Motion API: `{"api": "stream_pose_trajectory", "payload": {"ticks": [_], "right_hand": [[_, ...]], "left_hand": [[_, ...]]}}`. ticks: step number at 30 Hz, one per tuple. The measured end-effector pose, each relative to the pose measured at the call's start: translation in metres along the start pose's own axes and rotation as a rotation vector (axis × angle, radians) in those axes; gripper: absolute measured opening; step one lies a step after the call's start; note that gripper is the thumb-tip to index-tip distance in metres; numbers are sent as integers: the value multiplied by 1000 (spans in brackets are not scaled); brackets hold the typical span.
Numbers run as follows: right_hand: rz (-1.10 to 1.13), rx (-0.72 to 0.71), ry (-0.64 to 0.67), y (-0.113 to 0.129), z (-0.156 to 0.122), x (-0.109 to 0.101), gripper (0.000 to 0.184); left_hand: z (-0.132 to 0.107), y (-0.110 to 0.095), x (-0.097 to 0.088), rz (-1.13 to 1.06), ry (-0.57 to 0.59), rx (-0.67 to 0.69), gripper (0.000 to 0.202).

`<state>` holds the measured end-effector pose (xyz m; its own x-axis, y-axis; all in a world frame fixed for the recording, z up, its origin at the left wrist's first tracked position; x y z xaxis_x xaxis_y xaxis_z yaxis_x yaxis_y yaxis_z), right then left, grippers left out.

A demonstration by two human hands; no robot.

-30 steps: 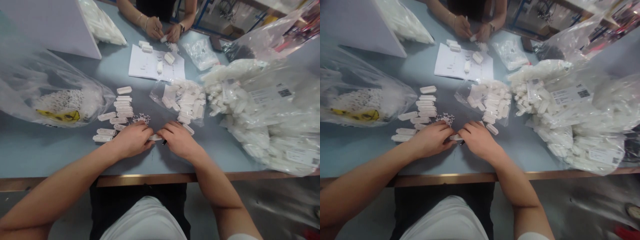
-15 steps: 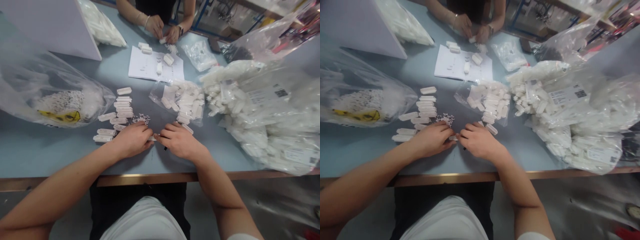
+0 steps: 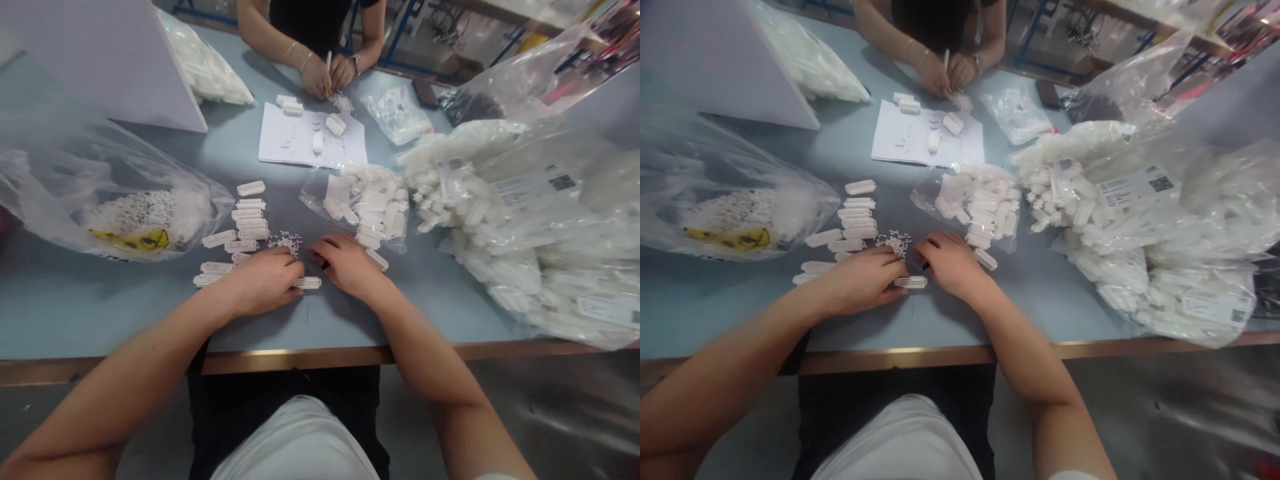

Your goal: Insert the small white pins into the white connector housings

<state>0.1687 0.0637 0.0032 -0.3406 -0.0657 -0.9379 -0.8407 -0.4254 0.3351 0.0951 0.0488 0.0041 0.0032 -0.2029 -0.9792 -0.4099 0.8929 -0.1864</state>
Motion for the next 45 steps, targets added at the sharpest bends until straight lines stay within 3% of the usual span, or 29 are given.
{"api": "stream_pose_trajectory", "payload": {"ticks": [6, 11, 26, 39, 45], "right_hand": [[-1, -49, 2, 10, 13, 9, 35], [-51, -4, 25, 6, 17, 14, 20], [-119, 80, 117, -4, 14, 8, 13], [22, -8, 35, -10, -2, -4, 33], [168, 2, -88, -16, -13, -20, 39]], "left_hand": [[-1, -1, -3, -1, 32, 10, 17], [-1, 1, 0, -13, 34, -4, 17], [-1, 3, -5, 8, -45, -6, 19], [-2, 5, -3, 6, -81, -22, 19], [0, 8, -2, -30, -86, -49, 21]]}}
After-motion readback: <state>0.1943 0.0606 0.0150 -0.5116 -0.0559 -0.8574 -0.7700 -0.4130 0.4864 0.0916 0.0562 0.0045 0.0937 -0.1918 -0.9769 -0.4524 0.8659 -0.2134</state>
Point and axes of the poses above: each hand's wrist, its own z-axis towards the middle knuckle, its own x-axis out of the palm, y = z × x, the point moved 10 cm from there along z, towards the middle knuckle, and after that the axes turned 1 degree about y, right-handed, at the moved point
